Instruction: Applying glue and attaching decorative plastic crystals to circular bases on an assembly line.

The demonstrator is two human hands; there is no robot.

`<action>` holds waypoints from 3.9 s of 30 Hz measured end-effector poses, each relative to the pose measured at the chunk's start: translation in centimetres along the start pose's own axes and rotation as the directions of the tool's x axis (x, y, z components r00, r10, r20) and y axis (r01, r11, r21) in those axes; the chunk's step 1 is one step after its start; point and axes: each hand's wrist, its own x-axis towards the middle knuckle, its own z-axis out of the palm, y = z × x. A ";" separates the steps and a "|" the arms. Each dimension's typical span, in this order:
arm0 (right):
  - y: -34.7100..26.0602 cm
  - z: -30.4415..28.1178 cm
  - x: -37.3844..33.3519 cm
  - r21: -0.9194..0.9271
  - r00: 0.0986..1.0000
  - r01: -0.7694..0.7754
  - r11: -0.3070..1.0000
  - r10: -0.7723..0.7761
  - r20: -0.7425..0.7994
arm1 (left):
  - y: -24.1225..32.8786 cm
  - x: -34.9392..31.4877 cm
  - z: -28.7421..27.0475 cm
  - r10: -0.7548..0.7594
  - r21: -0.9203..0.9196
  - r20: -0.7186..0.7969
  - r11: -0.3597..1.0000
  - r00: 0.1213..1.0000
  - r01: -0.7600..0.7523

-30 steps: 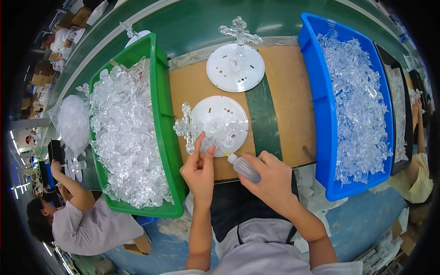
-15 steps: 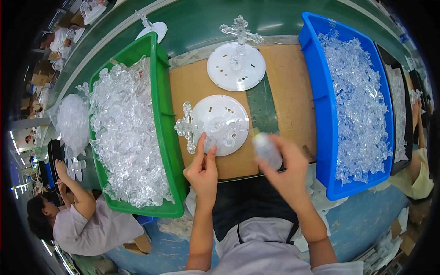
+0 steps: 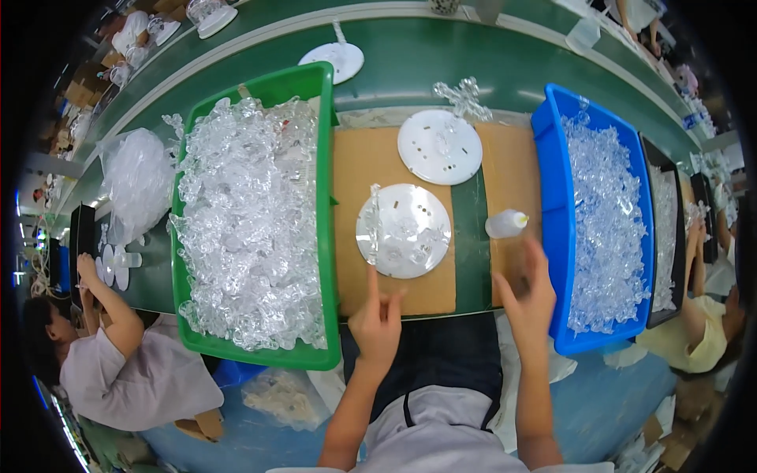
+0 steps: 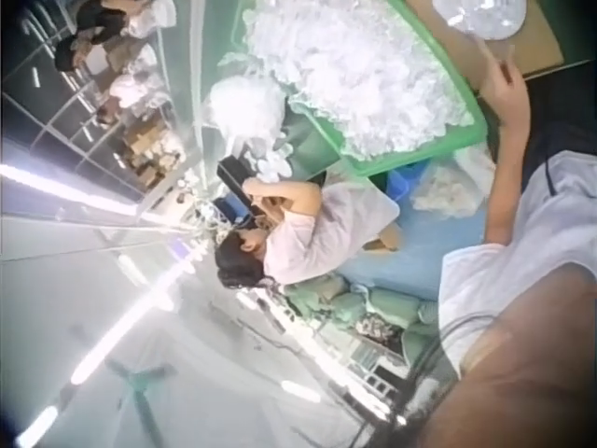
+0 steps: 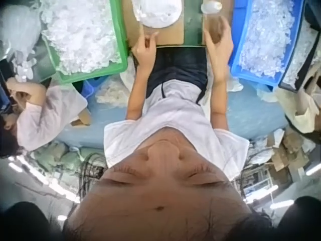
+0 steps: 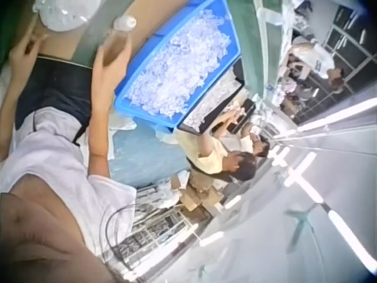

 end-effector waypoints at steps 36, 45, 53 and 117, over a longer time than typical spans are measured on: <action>-14.7 8.0 41.8 -0.470 0.868 0.482 0.739 -0.476 0.141 | -3.1 0.2 0.5 0.428 0.095 -0.069 0.902 0.901 -0.421; -18.3 -2.4 18.0 -0.058 0.272 0.924 0.379 -0.541 0.796 | -4.3 -2.6 0.2 0.333 -0.015 -0.116 0.941 0.936 -0.337; -19.9 5.1 17.8 0.204 0.035 0.713 0.671 -0.325 0.945 | -3.2 -1.5 -0.2 0.320 0.148 0.269 0.918 0.909 -0.367; -7.4 7.9 -1.0 -0.151 0.905 0.364 0.919 -0.311 0.289 | -1.8 -5.1 1.0 0.242 0.202 0.204 0.938 0.948 -0.283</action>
